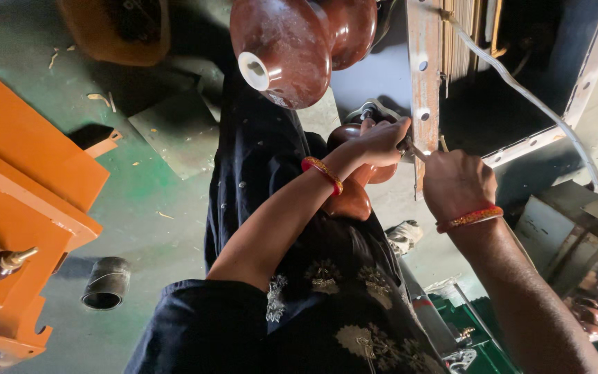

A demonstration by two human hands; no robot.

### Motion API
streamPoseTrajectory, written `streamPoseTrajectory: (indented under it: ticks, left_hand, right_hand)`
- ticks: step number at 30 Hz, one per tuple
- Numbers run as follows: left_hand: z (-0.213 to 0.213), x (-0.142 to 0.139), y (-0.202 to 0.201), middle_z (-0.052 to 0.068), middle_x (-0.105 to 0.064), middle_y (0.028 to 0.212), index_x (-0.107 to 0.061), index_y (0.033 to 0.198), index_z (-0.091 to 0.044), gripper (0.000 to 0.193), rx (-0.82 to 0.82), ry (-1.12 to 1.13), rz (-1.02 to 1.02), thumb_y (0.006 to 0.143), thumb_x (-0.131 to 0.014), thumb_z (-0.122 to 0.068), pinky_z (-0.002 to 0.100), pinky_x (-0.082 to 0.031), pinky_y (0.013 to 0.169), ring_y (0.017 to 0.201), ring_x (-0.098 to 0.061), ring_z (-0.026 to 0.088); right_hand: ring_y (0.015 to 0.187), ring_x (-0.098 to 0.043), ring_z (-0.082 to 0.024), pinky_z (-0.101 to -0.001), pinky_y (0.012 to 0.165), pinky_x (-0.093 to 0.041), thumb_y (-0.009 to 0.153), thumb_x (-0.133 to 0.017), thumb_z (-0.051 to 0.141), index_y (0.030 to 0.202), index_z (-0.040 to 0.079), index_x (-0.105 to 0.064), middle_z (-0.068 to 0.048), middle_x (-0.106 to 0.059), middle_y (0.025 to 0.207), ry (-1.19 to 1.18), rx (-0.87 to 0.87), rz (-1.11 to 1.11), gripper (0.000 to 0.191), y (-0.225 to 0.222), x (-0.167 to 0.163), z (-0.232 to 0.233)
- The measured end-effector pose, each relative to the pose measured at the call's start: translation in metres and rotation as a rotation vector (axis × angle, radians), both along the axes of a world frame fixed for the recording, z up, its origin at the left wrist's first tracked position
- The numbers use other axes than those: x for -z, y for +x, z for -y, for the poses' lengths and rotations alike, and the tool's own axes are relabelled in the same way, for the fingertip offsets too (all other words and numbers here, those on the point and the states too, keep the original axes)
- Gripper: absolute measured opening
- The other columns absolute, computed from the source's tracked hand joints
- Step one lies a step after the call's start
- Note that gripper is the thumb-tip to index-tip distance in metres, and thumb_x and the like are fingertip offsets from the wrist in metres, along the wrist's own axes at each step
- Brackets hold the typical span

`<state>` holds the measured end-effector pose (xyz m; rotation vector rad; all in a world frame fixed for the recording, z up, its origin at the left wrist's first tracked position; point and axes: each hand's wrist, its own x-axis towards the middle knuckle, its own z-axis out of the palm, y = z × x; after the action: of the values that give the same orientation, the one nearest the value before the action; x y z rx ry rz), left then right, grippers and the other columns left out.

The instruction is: The person sits on the factory floor beside a transformer tank and uses a spanner to tighten the mounting bolts holding brown porcelain bushings to the tank flange. They reposition the spanner repeatedly on successive bolts, steadying the bushings with the other hand, and continue working around the flange.

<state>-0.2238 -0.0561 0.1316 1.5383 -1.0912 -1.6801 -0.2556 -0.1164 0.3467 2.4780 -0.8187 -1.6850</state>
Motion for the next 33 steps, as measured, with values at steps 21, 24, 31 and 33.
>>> streamPoseTrajectory:
  ticks: [21,24,31,33]
  left_hand:
    - [0.006,-0.011,0.010,0.009,-0.068,0.120,-0.057,0.121,-0.006,0.044,0.229,0.030,0.006,0.077,-0.059,-0.004,0.074,-0.027,0.102,0.127,-0.056,0.033]
    - [0.007,0.004,0.000,0.013,-0.067,0.125,-0.057,0.125,-0.004,0.046,0.244,0.041,0.050,0.079,-0.059,-0.005,0.079,-0.020,0.104,0.130,-0.055,0.036]
    - [0.009,0.038,-0.014,0.016,-0.066,0.128,-0.064,0.119,-0.008,0.035,0.244,0.052,0.100,0.084,-0.061,-0.012,0.083,-0.017,0.102,0.131,-0.053,0.038]
    - [0.009,0.035,-0.010,0.021,-0.070,0.123,-0.066,0.119,-0.006,0.035,0.227,-0.028,0.075,0.085,-0.062,-0.013,0.070,-0.042,0.101,0.125,-0.064,0.042]
  right_hand:
    - [0.057,-0.069,-0.035,-0.0475,0.050,-0.053,0.107,-0.060,0.026,0.093,0.010,-0.061,-0.013,-0.069,0.068,-0.291,0.128,0.481,0.021,-0.137,0.038,-0.056]
    - [0.058,-0.066,-0.039,-0.0514,0.051,-0.050,0.108,-0.060,0.024,0.096,0.011,-0.058,-0.015,-0.068,0.069,-0.376,0.256,0.675,0.017,-0.179,0.082,-0.079]
    - [0.069,-0.067,-0.045,-0.0538,0.056,-0.050,0.107,-0.053,0.016,0.103,0.010,-0.061,-0.022,-0.068,0.078,-0.349,0.704,1.103,0.011,-0.182,0.170,-0.139]
    - [0.069,-0.068,-0.044,-0.0532,0.058,-0.051,0.106,-0.051,0.015,0.105,0.009,-0.062,-0.021,-0.068,0.077,-0.319,0.850,1.108,0.013,-0.184,0.170,-0.145]
